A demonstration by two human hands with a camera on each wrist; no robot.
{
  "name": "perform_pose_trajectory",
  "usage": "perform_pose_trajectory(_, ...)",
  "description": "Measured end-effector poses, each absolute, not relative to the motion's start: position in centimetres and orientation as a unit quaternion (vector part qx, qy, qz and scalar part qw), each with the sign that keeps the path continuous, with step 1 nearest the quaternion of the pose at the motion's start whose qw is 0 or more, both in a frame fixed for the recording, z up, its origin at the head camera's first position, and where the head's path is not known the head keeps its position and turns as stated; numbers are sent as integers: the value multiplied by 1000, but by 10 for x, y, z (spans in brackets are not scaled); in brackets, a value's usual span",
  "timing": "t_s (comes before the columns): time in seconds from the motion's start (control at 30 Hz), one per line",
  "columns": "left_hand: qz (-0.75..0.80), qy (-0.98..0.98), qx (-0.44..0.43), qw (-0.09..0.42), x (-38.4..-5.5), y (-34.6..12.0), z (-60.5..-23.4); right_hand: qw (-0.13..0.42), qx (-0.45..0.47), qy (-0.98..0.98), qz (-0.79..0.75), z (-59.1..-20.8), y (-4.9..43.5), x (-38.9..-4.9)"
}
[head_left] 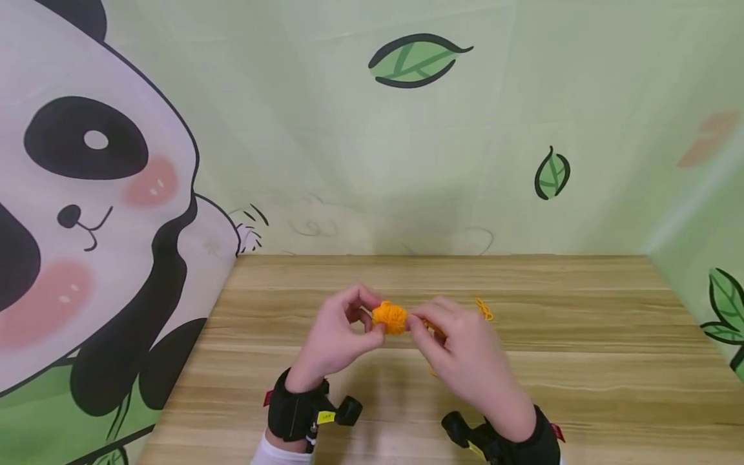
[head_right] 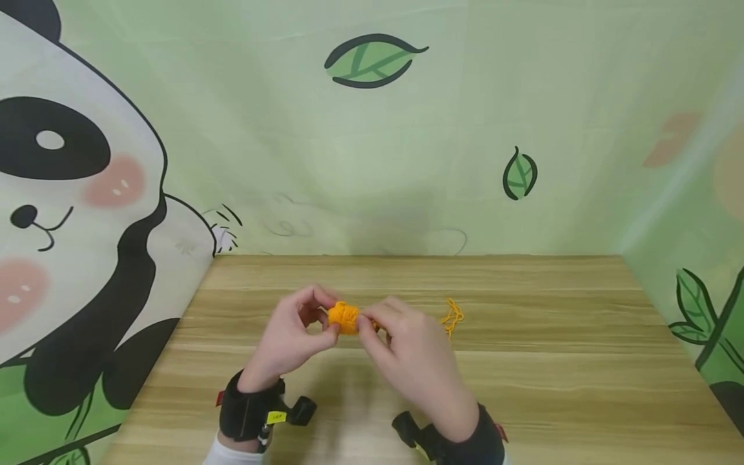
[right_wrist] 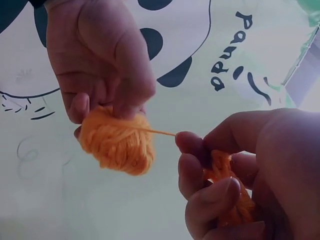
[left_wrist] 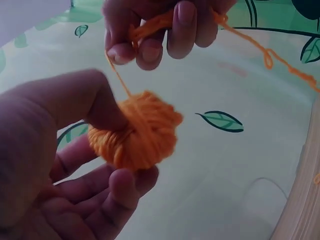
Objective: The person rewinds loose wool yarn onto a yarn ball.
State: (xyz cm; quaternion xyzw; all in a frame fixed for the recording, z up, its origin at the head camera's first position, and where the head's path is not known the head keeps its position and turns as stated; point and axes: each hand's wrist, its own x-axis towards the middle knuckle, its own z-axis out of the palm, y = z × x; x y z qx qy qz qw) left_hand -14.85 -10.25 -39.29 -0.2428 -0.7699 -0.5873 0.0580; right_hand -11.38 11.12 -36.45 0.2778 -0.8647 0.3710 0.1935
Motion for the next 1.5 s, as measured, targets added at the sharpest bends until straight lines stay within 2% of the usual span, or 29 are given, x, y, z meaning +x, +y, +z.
perform_pose_trajectory(0.2,-575,-749,-328,13,-133,-96,-368,208,267,-868,364,-363,114,-117)
perform_pose_trajectory(0.33,-585,-734,-346,-3,-133,-97,-369,195,259,-875,360,-364,115,-119)
perform_pose_trajectory(0.57,-631,-703,-328,-17,-142,-104,-389,151,257,-879,373,-370,116,-124)
perform_pose_trajectory(0.8,-726,-622,-292,-23,-143,-107,-392,70,286,-889,351,-377,112,-131)
perform_pose_trajectory(0.9,-761,-599,-250,-12,-143,-106,-392,31,297,-893,336,-379,108,-130)
perform_pose_trajectory(1.03,-781,-597,-181,32,-146,-104,-393,-13,309,-896,319,-379,103,-127)
perform_pose_trajectory(1.13,-777,-611,-133,71,-149,-103,-394,-25,315,-900,301,-379,100,-124)
perform_pose_trajectory(1.33,-731,-661,-97,137,-157,-104,-401,4,336,-898,285,-375,99,-115)
perform_pose_trajectory(1.5,-674,-715,-117,143,-158,-103,-402,58,331,-887,317,-370,100,-110)
